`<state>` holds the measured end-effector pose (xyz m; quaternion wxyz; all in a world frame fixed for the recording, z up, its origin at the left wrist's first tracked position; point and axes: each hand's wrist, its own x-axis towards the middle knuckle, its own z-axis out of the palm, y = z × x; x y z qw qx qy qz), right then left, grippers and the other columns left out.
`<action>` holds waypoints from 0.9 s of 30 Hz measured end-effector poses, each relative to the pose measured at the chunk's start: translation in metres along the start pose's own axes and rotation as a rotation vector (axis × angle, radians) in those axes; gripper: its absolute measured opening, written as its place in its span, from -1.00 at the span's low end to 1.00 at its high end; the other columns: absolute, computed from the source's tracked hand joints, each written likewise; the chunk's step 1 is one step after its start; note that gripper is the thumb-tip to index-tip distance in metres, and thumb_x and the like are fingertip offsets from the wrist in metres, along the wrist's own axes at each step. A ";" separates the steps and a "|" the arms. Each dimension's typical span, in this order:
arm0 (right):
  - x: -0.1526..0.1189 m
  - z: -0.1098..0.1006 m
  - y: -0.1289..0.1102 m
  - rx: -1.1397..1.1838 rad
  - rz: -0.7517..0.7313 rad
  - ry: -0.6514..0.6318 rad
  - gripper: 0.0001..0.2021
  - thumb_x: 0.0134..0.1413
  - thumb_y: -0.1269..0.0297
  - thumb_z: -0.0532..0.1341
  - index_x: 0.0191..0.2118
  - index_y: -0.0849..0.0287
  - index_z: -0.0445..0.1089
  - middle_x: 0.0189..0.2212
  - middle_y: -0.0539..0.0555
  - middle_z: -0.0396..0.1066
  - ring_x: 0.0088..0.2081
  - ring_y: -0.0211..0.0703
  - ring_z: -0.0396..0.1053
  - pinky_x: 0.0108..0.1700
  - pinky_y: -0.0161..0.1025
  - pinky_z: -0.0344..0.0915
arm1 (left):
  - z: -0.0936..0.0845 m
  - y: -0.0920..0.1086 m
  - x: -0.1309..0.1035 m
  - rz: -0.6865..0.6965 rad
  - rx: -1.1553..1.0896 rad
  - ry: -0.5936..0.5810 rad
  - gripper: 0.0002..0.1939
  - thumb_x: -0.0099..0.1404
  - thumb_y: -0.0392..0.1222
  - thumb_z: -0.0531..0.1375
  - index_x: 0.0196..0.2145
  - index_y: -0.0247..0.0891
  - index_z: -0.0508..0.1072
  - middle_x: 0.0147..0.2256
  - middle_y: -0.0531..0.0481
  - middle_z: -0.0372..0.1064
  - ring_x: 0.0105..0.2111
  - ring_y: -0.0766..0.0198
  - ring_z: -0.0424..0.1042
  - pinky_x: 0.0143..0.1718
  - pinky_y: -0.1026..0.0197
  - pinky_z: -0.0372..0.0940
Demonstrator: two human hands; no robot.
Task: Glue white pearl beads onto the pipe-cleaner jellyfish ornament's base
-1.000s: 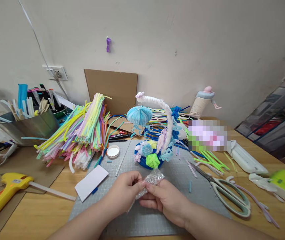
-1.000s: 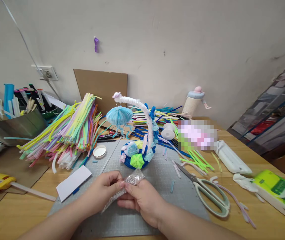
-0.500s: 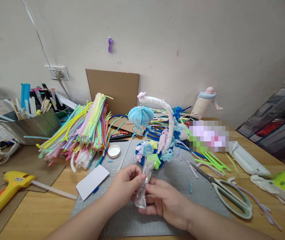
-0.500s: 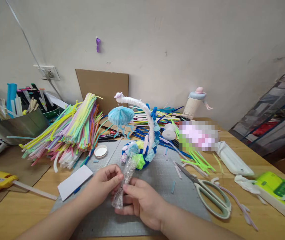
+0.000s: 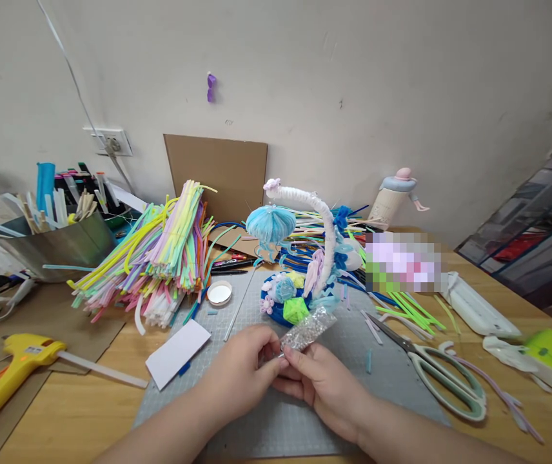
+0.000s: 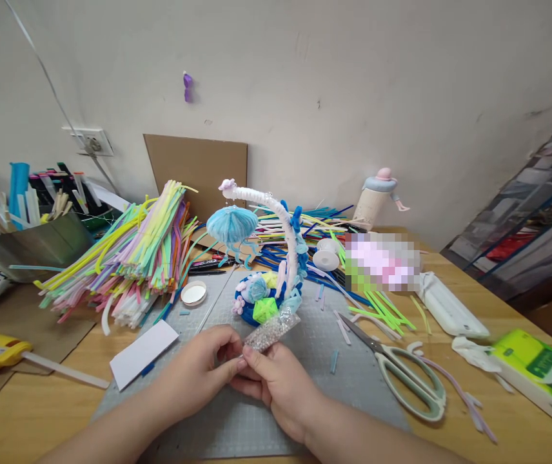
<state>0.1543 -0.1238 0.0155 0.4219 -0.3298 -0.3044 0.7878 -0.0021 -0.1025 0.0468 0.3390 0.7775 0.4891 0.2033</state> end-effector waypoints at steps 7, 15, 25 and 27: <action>-0.003 0.003 0.001 -0.135 -0.032 -0.001 -0.68 -0.03 0.09 0.33 -0.20 0.18 0.41 -0.22 0.11 0.53 -0.12 0.03 0.46 -0.09 -0.01 0.38 | -0.013 0.009 -0.007 0.114 0.132 -0.097 -0.89 0.17 -0.28 0.07 -0.51 -0.21 0.26 -0.52 0.10 0.27 -0.50 0.32 0.22 -0.50 0.28 -0.01; -0.008 0.005 -0.002 -0.241 -0.103 0.079 -0.68 -0.12 0.02 0.35 -0.32 0.15 0.45 -0.33 0.07 0.52 -0.19 0.09 0.45 -0.12 0.00 0.37 | -0.015 0.011 -0.009 0.306 0.320 -0.119 -0.88 0.25 -0.28 0.03 -0.45 -0.19 0.17 -0.45 0.07 0.29 -0.43 0.28 0.25 -0.41 0.25 0.03; -0.006 0.004 -0.001 -0.144 -0.105 0.054 -0.70 -0.06 0.04 0.33 -0.27 0.07 0.32 -0.28 0.01 0.47 -0.14 0.05 0.43 -0.14 -0.02 0.39 | -0.011 0.007 -0.009 0.269 0.288 -0.095 -0.77 0.40 -0.18 -0.14 -0.41 -0.20 0.16 -0.41 0.04 0.27 -0.40 0.27 0.22 -0.40 0.23 0.01; -0.004 0.003 -0.001 -0.123 -0.094 0.057 -0.71 -0.06 0.05 0.34 -0.28 0.07 0.32 -0.29 0.00 0.49 -0.16 0.03 0.45 -0.11 -0.01 0.39 | -0.012 0.007 -0.009 0.193 0.207 -0.086 -0.74 0.40 -0.14 -0.14 -0.43 -0.20 0.15 -0.44 0.05 0.25 -0.41 0.27 0.21 -0.40 0.24 0.01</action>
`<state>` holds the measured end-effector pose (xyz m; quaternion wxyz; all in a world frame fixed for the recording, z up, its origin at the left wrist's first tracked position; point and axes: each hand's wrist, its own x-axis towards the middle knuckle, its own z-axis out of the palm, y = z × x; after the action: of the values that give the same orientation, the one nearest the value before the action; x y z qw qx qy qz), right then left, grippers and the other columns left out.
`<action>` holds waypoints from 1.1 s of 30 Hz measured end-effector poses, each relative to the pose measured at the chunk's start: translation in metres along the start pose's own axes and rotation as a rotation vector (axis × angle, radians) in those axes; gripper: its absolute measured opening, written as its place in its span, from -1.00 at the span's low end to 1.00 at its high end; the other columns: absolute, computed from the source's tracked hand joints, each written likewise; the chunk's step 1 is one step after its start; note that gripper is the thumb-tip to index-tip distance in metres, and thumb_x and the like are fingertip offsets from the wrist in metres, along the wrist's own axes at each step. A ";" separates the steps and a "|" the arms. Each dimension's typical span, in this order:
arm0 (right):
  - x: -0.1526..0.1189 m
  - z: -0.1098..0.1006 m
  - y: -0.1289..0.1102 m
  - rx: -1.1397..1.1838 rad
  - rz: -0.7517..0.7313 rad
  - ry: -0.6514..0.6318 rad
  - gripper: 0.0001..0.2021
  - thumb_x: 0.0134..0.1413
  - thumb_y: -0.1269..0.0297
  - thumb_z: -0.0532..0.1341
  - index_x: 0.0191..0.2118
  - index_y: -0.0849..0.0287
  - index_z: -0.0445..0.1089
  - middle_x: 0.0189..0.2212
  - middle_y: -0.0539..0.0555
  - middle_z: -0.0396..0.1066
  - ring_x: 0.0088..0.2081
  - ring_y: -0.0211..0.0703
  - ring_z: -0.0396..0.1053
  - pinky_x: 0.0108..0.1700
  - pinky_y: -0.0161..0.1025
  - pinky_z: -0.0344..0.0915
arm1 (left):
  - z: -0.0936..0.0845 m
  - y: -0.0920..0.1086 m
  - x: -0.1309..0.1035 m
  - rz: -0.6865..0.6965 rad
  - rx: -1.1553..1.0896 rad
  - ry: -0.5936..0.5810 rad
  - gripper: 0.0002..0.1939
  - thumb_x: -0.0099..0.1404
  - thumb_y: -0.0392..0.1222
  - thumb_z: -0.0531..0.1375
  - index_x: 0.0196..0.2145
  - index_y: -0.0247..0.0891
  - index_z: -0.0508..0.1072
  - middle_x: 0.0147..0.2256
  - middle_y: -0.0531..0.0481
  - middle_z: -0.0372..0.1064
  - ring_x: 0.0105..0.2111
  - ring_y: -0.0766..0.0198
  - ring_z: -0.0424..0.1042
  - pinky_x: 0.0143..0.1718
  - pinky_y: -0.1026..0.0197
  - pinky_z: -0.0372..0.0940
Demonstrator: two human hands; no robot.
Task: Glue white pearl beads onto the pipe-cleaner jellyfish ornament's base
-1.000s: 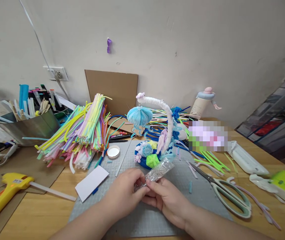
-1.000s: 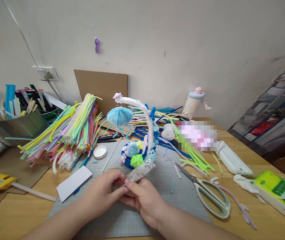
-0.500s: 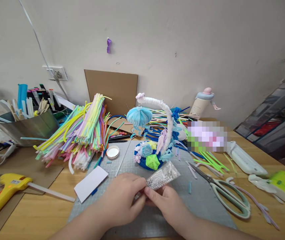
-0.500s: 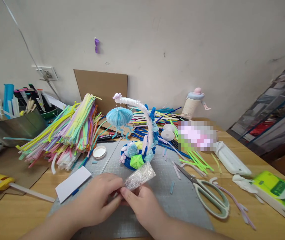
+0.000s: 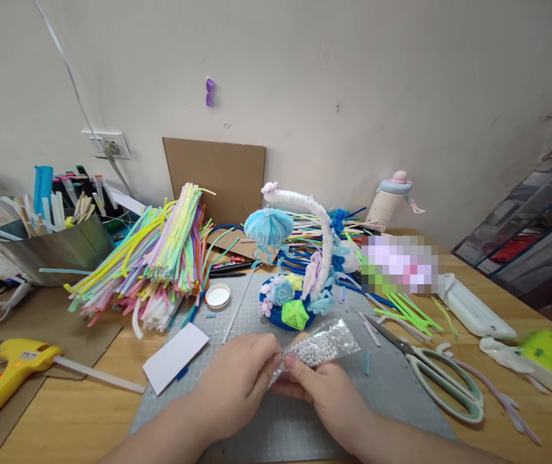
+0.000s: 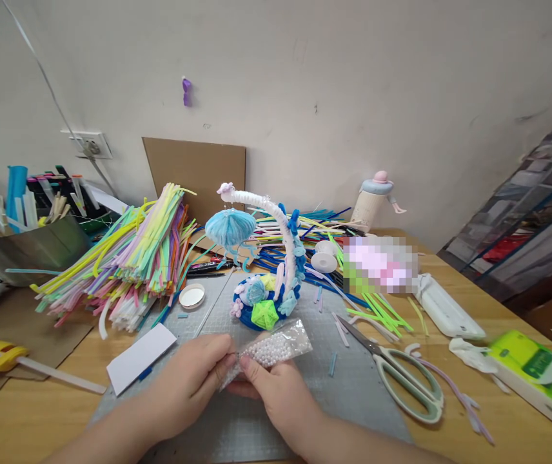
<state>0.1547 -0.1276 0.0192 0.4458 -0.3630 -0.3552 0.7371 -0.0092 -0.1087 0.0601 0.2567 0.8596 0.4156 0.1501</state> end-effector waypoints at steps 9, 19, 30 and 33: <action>-0.005 -0.007 -0.009 0.096 0.069 -0.149 -0.79 0.01 0.21 0.34 -0.33 0.13 0.29 -0.35 -0.04 0.50 -0.23 -0.15 0.48 -0.10 -0.09 0.39 | -0.018 -0.003 0.000 -0.091 -0.574 0.002 -0.67 0.37 0.01 -0.06 -0.48 -0.22 0.13 -0.49 0.12 0.06 -0.44 0.34 0.07 -0.42 0.30 0.01; -0.026 -0.045 -0.043 -0.330 0.431 -0.368 -0.58 -0.19 0.15 0.41 -0.15 0.16 0.41 -0.24 0.06 0.52 -0.16 -0.13 0.48 -0.15 -0.25 0.35 | -0.009 -0.002 0.003 -0.154 -0.729 -0.276 -0.69 0.33 -0.02 -0.01 -0.49 -0.25 0.17 -0.53 0.13 0.13 -0.47 0.36 0.12 -0.41 0.31 0.04; 0.030 -0.203 -0.122 -1.585 -0.023 0.580 -0.65 0.24 0.15 0.03 -0.02 0.30 0.29 0.04 0.36 0.29 0.10 0.21 0.24 0.08 0.18 0.15 | -0.007 -0.001 0.009 -0.309 -0.533 -0.248 -0.72 0.29 -0.08 -0.01 -0.53 -0.23 0.18 -0.55 0.15 0.15 -0.47 0.35 0.17 -0.42 0.32 0.07; 0.041 -0.225 -0.104 -1.780 -0.071 0.647 -0.73 0.18 0.18 0.15 -0.07 0.22 0.33 -0.05 0.17 0.38 -0.02 0.05 0.34 0.02 0.12 0.23 | -0.007 0.000 0.010 -0.331 -0.533 -0.226 -0.72 0.29 -0.08 -0.02 -0.53 -0.23 0.17 -0.56 0.16 0.14 -0.49 0.36 0.16 -0.45 0.32 0.06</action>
<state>0.3740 -0.0084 -0.0111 0.1042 -0.7455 -0.6568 0.0452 -0.0063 -0.0985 0.0661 0.5378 0.6943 0.4646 0.1137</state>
